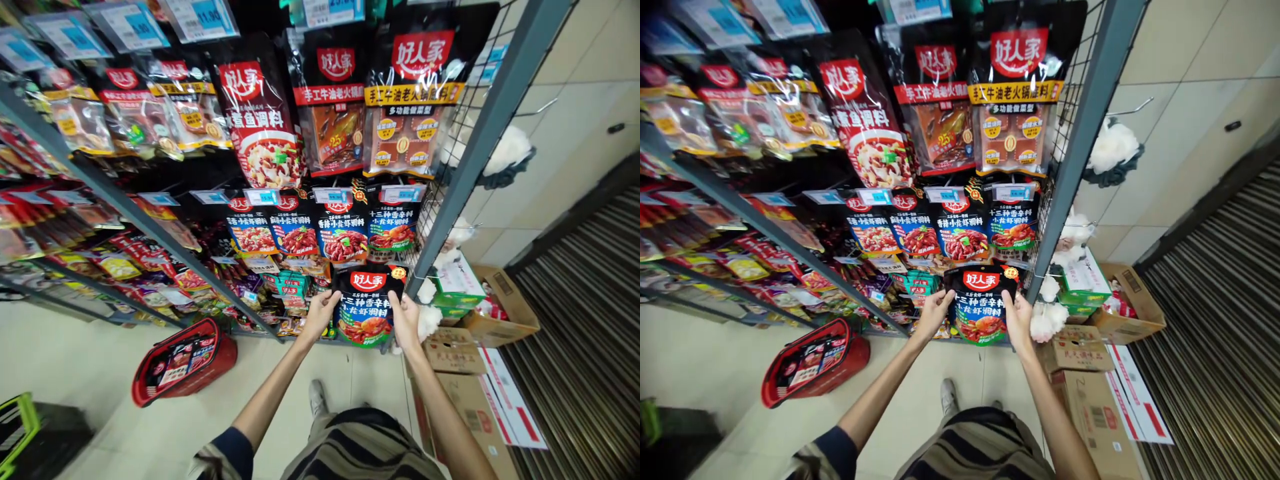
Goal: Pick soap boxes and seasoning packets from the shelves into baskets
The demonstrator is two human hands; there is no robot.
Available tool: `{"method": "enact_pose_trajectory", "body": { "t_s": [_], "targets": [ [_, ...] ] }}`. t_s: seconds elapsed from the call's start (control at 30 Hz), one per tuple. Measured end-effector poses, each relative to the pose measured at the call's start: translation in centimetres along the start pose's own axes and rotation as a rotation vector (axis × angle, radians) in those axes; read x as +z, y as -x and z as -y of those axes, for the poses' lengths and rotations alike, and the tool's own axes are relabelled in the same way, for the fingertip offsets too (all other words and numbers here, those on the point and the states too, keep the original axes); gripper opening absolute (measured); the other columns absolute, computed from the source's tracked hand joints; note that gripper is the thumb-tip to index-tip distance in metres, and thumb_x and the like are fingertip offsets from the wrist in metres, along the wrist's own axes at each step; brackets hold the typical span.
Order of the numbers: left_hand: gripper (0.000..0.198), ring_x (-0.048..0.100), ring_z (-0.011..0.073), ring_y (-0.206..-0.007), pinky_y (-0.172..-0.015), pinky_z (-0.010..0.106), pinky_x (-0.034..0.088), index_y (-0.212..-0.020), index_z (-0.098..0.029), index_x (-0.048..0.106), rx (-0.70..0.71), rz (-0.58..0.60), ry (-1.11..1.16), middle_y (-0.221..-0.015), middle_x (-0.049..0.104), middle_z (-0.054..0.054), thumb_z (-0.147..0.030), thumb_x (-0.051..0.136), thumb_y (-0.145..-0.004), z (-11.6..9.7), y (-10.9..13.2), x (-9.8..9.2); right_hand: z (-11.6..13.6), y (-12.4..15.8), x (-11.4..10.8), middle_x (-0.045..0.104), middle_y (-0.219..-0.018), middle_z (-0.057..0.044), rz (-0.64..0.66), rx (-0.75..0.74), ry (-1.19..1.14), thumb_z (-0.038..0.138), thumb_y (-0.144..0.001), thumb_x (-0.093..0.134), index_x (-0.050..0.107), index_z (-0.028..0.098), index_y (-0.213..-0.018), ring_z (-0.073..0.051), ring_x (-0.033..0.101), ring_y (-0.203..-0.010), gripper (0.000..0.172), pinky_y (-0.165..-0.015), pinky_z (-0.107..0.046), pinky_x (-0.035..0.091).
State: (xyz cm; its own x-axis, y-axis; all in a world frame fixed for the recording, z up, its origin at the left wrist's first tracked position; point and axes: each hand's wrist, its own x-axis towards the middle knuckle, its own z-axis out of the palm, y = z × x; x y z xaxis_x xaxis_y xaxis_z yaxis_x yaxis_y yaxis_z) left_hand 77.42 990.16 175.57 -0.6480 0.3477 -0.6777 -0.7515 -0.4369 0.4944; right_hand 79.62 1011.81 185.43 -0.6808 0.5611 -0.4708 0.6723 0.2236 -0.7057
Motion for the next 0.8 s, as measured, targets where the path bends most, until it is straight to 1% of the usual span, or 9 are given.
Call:
{"method": "enact_pose_trajectory", "body": {
  "t_s": [0.1, 0.23, 0.33, 0.4, 0.43, 0.5, 0.6, 0.7, 0.8],
  "targets": [
    [0.067, 0.030, 0.0075, -0.062, -0.058, 0.022, 0.025, -0.062, -0.018, 0.048, 0.031, -0.020, -0.021, -0.060, 0.041, -0.006, -0.075, 0.079, -0.080, 0.2, -0.4, 0.2, 0.7, -0.3, -0.3, 0.074, -0.089, -0.004, 0.006, -0.003, 0.023, 0.061, -0.090, 0.080, 0.072, 0.018, -0.102, -0.018, 0.063, -0.076, 0.045, -0.069, -0.028, 0.055],
    [0.064, 0.035, 0.0075, -0.057, -0.056, 0.022, 0.029, -0.062, -0.017, 0.054, 0.000, 0.072, -0.025, -0.058, 0.047, -0.005, -0.073, 0.077, -0.084, -0.2, -1.1, 1.0, 3.3, -2.1, -0.2, 0.078, -0.111, -0.006, -0.031, -0.107, 0.042, 0.057, -0.090, 0.080, 0.074, 0.018, -0.119, -0.019, 0.069, -0.097, 0.049, -0.087, -0.029, 0.058],
    [0.052, 0.062, 0.0140, -0.074, -0.073, 0.024, 0.049, -0.091, -0.015, 0.076, 0.052, 0.114, 0.005, -0.084, 0.074, 0.003, -0.067, 0.081, -0.085, -1.6, -2.8, 2.6, 5.3, -4.3, 0.9, 0.079, -0.107, -0.008, -0.093, -0.185, 0.111, 0.060, -0.089, 0.079, 0.078, 0.014, -0.111, -0.021, 0.069, -0.094, 0.051, -0.086, -0.032, 0.057],
    [0.053, 0.071, 0.0203, -0.099, -0.091, 0.029, 0.055, -0.118, -0.018, 0.079, 0.162, 0.108, 0.001, -0.113, 0.080, 0.007, -0.060, 0.082, -0.087, -3.3, -5.0, 4.2, 6.6, -6.3, 1.9, 0.079, -0.098, -0.008, -0.129, -0.248, 0.158, 0.062, -0.089, 0.077, 0.078, 0.012, -0.103, -0.022, 0.069, -0.088, 0.052, -0.081, -0.032, 0.056],
    [0.052, 0.071, 0.0218, -0.104, -0.093, 0.030, 0.055, -0.121, -0.018, 0.079, 0.222, 0.088, -0.016, -0.118, 0.080, 0.007, -0.058, 0.082, -0.088, -4.3, -6.5, 5.0, 7.4, -7.3, 2.4, 0.079, -0.098, -0.008, -0.144, -0.289, 0.177, 0.062, -0.090, 0.075, 0.078, 0.012, -0.103, -0.022, 0.069, -0.088, 0.052, -0.082, -0.032, 0.056],
    [0.045, 0.069, 0.0206, -0.094, -0.086, 0.029, 0.054, -0.107, -0.016, 0.082, 0.323, 0.012, -0.065, -0.104, 0.081, 0.006, -0.057, 0.080, -0.089, -6.0, -9.8, 6.5, 8.9, -9.6, 3.4, 0.080, -0.100, -0.009, -0.187, -0.376, 0.217, 0.061, -0.094, 0.070, 0.078, 0.012, -0.105, -0.022, 0.069, -0.091, 0.050, -0.085, -0.034, 0.056],
    [0.045, 0.058, 0.0145, -0.071, -0.071, 0.026, 0.047, -0.078, -0.014, 0.077, 0.407, -0.091, -0.091, -0.074, 0.071, 0.001, -0.056, 0.079, -0.090, -7.9, -14.8, 8.5, 11.1, -13.0, 4.9, 0.080, -0.104, -0.010, -0.264, -0.476, 0.313, 0.055, -0.094, 0.072, 0.077, 0.014, -0.108, -0.023, 0.070, -0.093, 0.044, -0.090, -0.035, 0.055],
    [0.043, 0.055, 0.0132, -0.069, -0.069, 0.025, 0.044, -0.075, -0.013, 0.075, 0.457, -0.102, -0.066, -0.072, 0.069, -0.001, -0.053, 0.078, -0.090, -8.7, -18.3, 10.2, 12.5, -16.1, 6.2, 0.079, -0.103, -0.011, -0.364, -0.525, 0.357, 0.050, -0.089, 0.077, 0.074, 0.014, -0.107, -0.023, 0.070, -0.092, 0.040, -0.092, -0.037, 0.054],
    [0.041, 0.056, 0.0136, -0.070, -0.071, 0.025, 0.045, -0.079, -0.012, 0.077, 0.489, -0.127, -0.039, -0.074, 0.070, 0.000, -0.051, 0.079, -0.090, -9.1, -19.7, 11.7, 13.1, -18.4, 7.0, 0.078, -0.098, -0.010, -0.447, -0.532, 0.353, 0.051, -0.091, 0.076, 0.072, 0.014, -0.101, -0.023, 0.068, -0.089, 0.038, -0.092, -0.037, 0.053]
  ]
}}
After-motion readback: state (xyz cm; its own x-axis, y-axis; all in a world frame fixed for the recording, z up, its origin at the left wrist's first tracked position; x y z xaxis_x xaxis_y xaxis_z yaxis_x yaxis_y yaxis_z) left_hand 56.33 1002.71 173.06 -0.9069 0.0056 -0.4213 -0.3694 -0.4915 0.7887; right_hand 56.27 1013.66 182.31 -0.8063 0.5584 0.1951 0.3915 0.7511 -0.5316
